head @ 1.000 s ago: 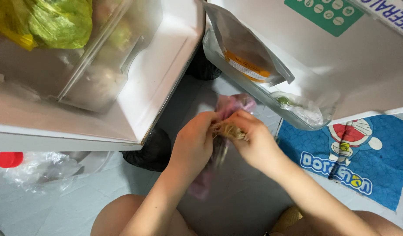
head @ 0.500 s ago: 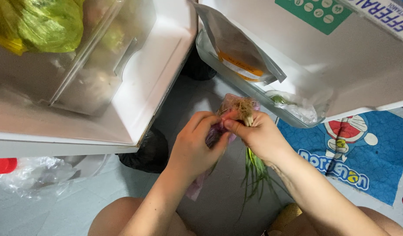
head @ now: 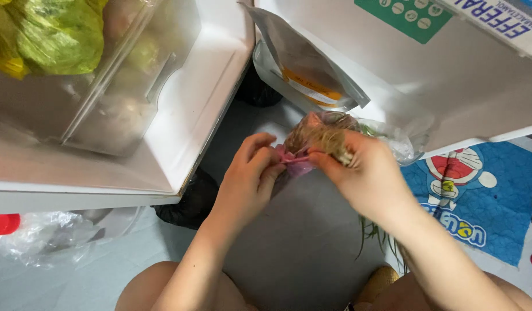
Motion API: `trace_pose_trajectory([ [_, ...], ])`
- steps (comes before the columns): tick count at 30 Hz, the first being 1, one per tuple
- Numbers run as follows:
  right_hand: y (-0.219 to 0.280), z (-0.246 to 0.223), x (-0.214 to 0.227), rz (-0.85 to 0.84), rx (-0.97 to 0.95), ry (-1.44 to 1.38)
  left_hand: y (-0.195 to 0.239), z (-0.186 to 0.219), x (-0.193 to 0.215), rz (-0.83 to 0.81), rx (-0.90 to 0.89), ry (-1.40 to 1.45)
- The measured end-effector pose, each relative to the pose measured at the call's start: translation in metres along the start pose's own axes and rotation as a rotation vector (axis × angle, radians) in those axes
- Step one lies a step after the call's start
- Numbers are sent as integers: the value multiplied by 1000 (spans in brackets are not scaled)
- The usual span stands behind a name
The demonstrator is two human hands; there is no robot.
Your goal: The person takes a bag of scallions from the refrigerator, sits on the floor, and removes the root ends from the scallions by hand. They then use a knife to trim the root ends off the scallions over a metal bowl of water, preparing them for washing.
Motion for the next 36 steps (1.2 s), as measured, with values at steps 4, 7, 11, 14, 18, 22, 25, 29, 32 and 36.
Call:
trace_pose_trajectory([
  [4, 14, -14, 10, 26, 158, 122, 4, 0, -4, -74, 53, 70],
  [7, 30, -31, 29, -67, 193, 598, 3, 24, -1, -167, 9, 26],
  [11, 41, -16, 29, -578, -44, 803, 13, 51, -16, -299, -145, 17],
  [14, 60, 8, 53, -788, -336, 741, 3, 79, 4, -225, -248, 55],
  [18, 62, 21, 78, -593, -428, 736, -3, 84, 43, 202, -324, 83],
  [22, 41, 23, 91, -370, -297, 854, 1, 49, 29, 327, -178, 140],
  [25, 26, 17, 100, -146, -153, 965, -2, 43, 21, 302, -119, 176],
  [29, 21, 6, 110, 173, 35, 1082, -5, 49, 9, 193, -77, 153],
  [32, 23, 14, 102, 127, 37, 932, -2, 51, 12, 155, -39, 112],
  [36, 29, 72, 50, -422, -299, 655, -2, 47, 12, 146, 19, 124],
])
Point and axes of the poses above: each hand's wrist, its own y-axis away from the middle knuckle, its own x-axis out of the back of the hand, z = x × y, the point moved 4 cm from there along -y, towards the middle knuckle, and after that the axes turned 2 degrees about x, right-handed, at the moved point
